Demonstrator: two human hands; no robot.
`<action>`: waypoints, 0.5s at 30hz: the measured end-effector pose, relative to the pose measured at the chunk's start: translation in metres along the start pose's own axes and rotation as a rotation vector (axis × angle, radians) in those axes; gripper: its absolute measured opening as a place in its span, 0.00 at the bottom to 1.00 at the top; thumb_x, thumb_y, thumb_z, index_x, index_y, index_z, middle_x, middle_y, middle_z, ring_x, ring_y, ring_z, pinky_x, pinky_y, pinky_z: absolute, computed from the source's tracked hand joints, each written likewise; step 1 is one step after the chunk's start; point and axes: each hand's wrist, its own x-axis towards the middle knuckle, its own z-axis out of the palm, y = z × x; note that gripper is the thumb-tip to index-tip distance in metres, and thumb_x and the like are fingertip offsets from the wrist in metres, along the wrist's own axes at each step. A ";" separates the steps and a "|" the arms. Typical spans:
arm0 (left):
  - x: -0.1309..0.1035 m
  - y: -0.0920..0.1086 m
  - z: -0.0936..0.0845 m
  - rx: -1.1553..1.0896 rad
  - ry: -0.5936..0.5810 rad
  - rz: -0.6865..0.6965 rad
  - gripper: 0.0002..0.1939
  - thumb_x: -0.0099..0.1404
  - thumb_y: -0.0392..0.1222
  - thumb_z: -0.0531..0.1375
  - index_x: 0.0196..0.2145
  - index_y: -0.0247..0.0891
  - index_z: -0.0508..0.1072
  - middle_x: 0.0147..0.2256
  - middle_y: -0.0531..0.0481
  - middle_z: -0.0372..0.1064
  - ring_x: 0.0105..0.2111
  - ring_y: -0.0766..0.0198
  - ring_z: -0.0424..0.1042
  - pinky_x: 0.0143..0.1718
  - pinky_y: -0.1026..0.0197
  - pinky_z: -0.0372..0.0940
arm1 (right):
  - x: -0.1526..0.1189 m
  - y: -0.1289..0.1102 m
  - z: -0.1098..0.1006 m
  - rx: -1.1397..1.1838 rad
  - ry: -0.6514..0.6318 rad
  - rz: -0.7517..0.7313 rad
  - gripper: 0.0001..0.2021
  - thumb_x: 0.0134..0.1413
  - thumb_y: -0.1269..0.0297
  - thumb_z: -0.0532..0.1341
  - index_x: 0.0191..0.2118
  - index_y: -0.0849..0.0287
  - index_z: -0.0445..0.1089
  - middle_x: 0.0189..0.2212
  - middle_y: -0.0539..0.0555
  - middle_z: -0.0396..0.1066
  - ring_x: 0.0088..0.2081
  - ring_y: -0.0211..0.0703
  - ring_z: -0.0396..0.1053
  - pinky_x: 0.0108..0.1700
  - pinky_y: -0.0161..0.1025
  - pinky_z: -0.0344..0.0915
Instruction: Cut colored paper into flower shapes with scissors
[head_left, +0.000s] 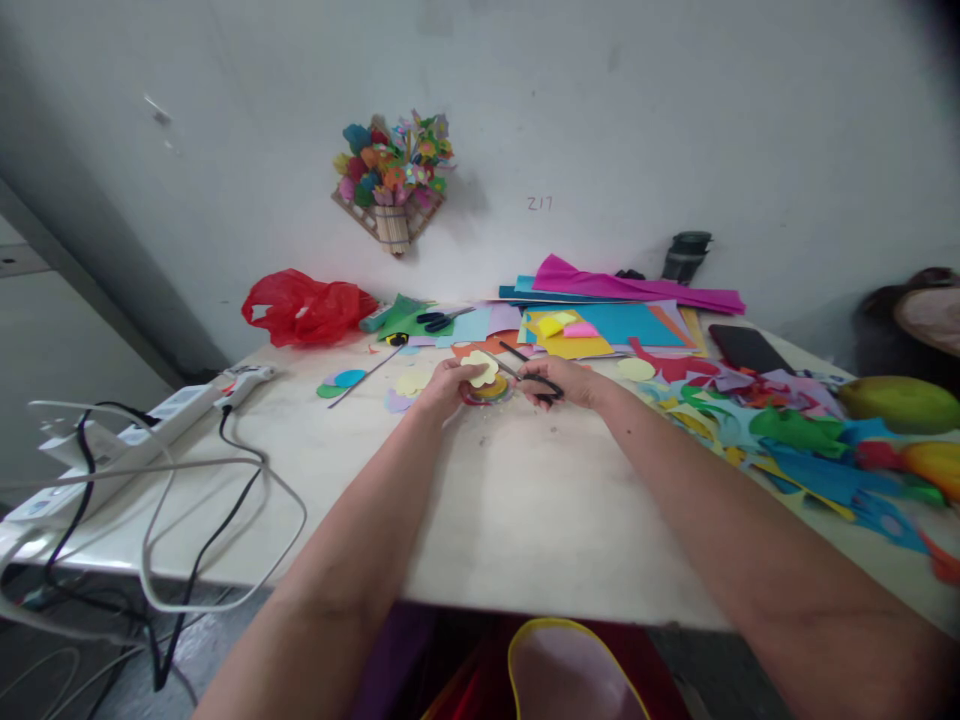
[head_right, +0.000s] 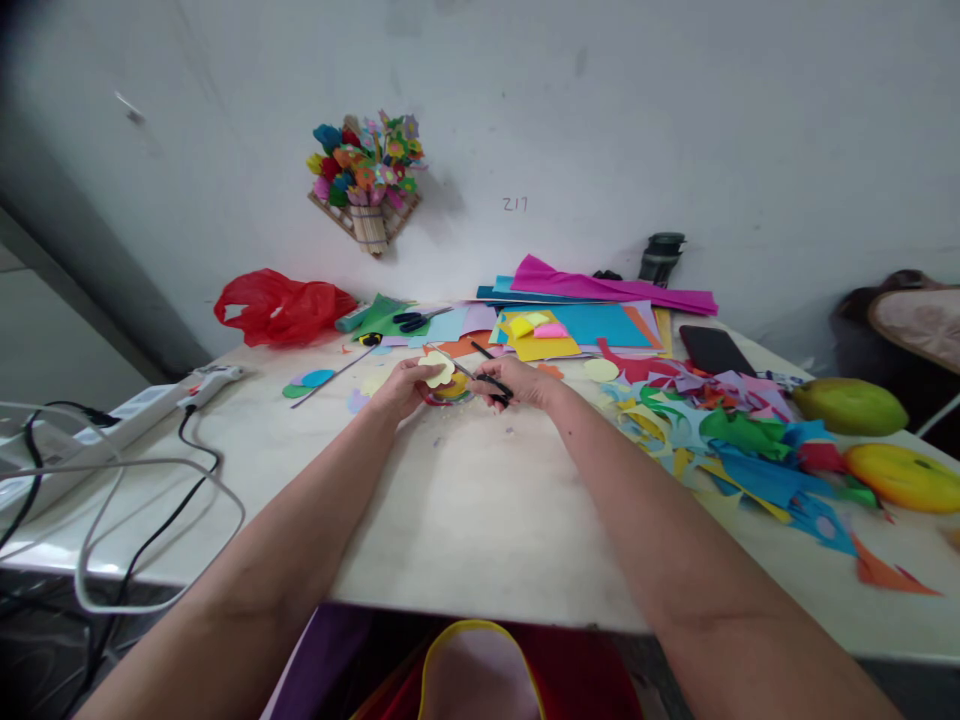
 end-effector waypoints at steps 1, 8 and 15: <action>0.000 0.000 0.000 0.005 -0.002 -0.005 0.15 0.39 0.40 0.74 0.24 0.31 0.76 0.25 0.44 0.75 0.26 0.62 0.74 0.34 0.60 0.70 | 0.001 0.000 0.001 0.001 0.003 -0.005 0.12 0.51 0.58 0.68 0.31 0.62 0.69 0.18 0.48 0.69 0.15 0.31 0.64 0.13 0.28 0.47; -0.001 0.001 0.000 0.024 -0.040 -0.034 0.16 0.42 0.41 0.74 0.27 0.29 0.77 0.28 0.41 0.76 0.29 0.60 0.76 0.35 0.58 0.70 | 0.001 -0.003 0.005 0.038 0.025 -0.013 0.13 0.49 0.57 0.68 0.31 0.62 0.69 0.18 0.48 0.69 0.15 0.31 0.64 0.14 0.28 0.48; 0.000 0.001 0.000 0.042 -0.051 -0.017 0.19 0.42 0.44 0.75 0.28 0.30 0.77 0.27 0.44 0.75 0.27 0.63 0.74 0.34 0.59 0.71 | 0.002 0.001 0.002 0.007 0.056 -0.030 0.13 0.47 0.58 0.70 0.31 0.62 0.69 0.17 0.47 0.68 0.15 0.31 0.62 0.15 0.28 0.51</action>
